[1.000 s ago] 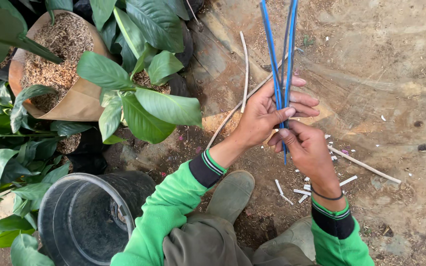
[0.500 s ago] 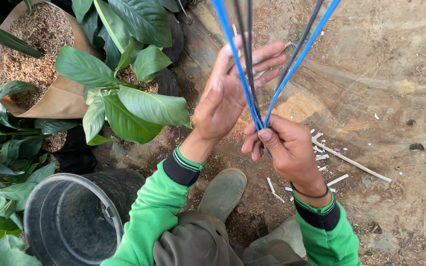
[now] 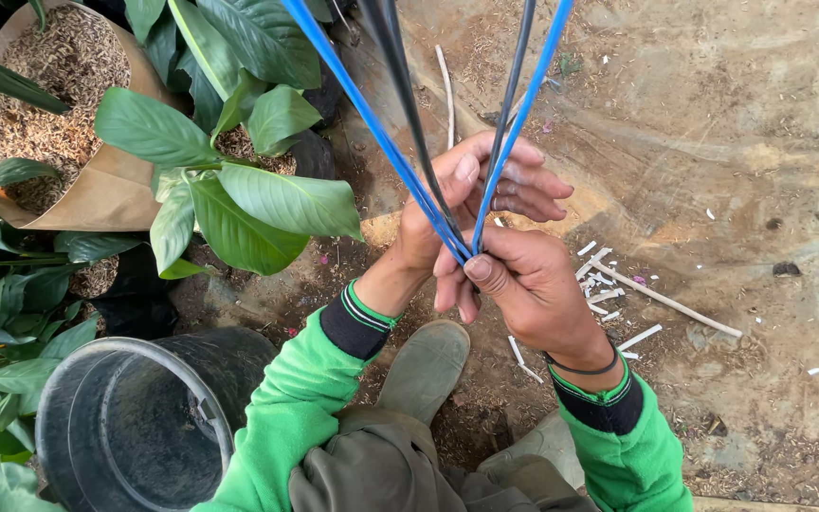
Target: The person cuts white plastic tubes into short segments using a small knife, then inserts blue plastic rods into the cut pieces. The person handles the tubes and rods one at a time, assembling them on the ground near potted plants.
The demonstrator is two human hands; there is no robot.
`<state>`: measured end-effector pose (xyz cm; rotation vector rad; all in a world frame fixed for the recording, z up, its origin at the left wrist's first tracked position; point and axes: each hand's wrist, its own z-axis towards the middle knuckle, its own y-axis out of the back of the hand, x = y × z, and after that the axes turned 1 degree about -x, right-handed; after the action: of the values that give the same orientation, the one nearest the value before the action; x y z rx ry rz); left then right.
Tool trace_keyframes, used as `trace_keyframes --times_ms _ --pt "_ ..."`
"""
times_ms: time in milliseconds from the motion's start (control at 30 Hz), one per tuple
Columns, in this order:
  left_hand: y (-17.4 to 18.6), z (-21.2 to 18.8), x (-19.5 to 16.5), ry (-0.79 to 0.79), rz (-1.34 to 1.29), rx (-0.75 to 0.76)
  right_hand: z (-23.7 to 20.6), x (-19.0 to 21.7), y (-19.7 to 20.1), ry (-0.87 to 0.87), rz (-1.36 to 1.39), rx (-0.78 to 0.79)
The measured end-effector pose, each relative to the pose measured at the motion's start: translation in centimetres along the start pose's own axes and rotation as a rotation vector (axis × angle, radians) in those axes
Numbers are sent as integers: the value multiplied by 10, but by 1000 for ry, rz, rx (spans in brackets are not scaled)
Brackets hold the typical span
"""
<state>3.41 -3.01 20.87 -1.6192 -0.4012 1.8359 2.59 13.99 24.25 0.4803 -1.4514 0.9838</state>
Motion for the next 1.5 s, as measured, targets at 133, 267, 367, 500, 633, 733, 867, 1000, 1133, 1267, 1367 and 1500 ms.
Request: trace_keyframes --times_ms 133,267,367,500,633,733,867,1000,1133,1267,1367,1500 --pt "-7 1 -8 -11 23 6 -3 0 -1 27 17 3" --pt "-12 -5 -31 7 -11 153 -7 -12 4 -22 14 -38" --pt "-14 -4 -32 -80 50 39 -2 -38 12 -108 83 -119" --pt "-7 8 -4 -122 -27 -202 -9 -78 22 -144 232 -251" --pt "16 15 15 -215 -29 -161 -14 -109 23 -162 542 -536" --pt "22 16 34 -218 34 -97 -12 -128 24 -191 950 -729" --pt "18 15 72 -176 86 45 -13 -157 44 144 997 -712" --pt "26 13 98 0 18 -3 -22 -183 66 398 932 -324" --pt "42 12 116 126 91 -140 -36 -160 83 181 604 -508" --pt "51 4 147 236 211 -48 -37 -112 96 -35 165 -626" --pt "55 -9 167 305 188 25 -36 -96 107 -159 30 -536" --pt "59 -25 168 443 234 58 -39 -95 136 -163 120 -615"
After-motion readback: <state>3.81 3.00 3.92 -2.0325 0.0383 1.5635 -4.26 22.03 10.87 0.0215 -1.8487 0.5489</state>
